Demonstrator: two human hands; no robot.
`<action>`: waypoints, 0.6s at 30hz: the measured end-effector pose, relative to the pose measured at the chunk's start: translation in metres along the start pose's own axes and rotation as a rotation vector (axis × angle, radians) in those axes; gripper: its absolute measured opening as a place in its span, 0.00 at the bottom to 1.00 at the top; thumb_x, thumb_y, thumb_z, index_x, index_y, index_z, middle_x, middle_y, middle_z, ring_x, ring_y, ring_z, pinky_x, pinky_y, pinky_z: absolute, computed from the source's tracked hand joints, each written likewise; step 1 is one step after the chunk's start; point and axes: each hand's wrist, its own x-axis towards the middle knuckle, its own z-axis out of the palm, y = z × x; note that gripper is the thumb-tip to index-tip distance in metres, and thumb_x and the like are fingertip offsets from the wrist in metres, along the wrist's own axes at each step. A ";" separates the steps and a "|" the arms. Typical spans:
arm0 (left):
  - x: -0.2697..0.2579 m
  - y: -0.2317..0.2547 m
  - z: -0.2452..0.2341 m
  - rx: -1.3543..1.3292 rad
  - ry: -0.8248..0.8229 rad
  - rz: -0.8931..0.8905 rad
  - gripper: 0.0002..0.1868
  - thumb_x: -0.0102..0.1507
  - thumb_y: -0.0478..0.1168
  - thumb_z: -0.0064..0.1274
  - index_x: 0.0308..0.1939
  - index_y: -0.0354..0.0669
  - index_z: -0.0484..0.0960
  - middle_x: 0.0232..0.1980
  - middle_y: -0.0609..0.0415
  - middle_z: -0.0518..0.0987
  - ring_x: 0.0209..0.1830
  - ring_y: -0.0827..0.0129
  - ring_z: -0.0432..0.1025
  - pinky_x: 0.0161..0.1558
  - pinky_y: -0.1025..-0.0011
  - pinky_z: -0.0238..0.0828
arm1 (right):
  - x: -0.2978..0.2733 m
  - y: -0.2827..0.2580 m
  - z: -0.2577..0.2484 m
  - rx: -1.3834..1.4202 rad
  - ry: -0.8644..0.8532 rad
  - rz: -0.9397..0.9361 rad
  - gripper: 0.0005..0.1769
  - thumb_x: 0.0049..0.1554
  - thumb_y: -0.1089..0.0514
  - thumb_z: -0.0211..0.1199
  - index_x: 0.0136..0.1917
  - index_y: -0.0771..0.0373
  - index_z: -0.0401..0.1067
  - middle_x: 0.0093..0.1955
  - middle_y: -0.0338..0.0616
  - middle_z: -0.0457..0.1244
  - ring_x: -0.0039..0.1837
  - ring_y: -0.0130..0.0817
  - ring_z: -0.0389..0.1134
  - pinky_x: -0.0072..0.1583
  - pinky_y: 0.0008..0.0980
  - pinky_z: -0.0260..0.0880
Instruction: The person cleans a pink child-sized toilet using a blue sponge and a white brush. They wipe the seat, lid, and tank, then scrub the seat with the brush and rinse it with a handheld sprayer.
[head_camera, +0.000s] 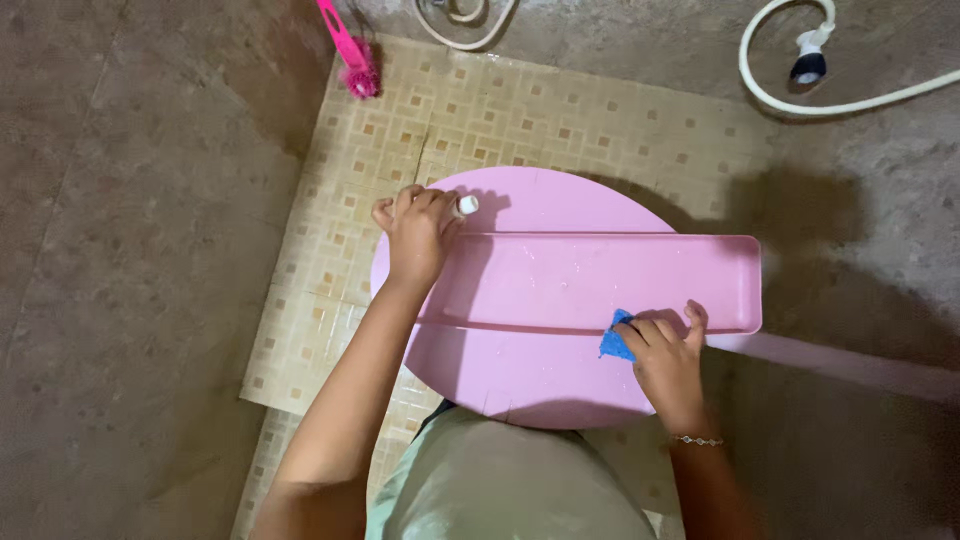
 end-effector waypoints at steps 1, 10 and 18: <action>0.008 0.006 -0.002 -0.012 0.002 0.001 0.21 0.56 0.41 0.67 0.53 0.52 0.85 0.51 0.59 0.81 0.61 0.60 0.68 0.63 0.41 0.45 | -0.002 0.000 0.000 -0.005 0.001 0.005 0.20 0.48 0.71 0.63 0.49 0.48 0.79 0.45 0.30 0.68 0.53 0.27 0.69 0.78 0.60 0.41; 0.053 0.026 -0.001 -0.224 -0.078 0.087 0.20 0.52 0.43 0.70 0.49 0.53 0.87 0.49 0.61 0.83 0.58 0.61 0.68 0.63 0.38 0.44 | -0.010 -0.015 -0.001 0.035 -0.037 0.171 0.21 0.44 0.56 0.70 0.54 0.50 0.79 0.53 0.36 0.70 0.56 0.36 0.69 0.66 0.64 0.53; 0.053 0.065 0.017 -0.375 -0.195 0.266 0.20 0.52 0.43 0.70 0.48 0.51 0.87 0.48 0.60 0.84 0.58 0.63 0.69 0.62 0.45 0.44 | -0.035 -0.057 0.011 0.291 0.289 0.668 0.12 0.58 0.56 0.64 0.55 0.58 0.76 0.52 0.42 0.69 0.52 0.37 0.69 0.60 0.44 0.66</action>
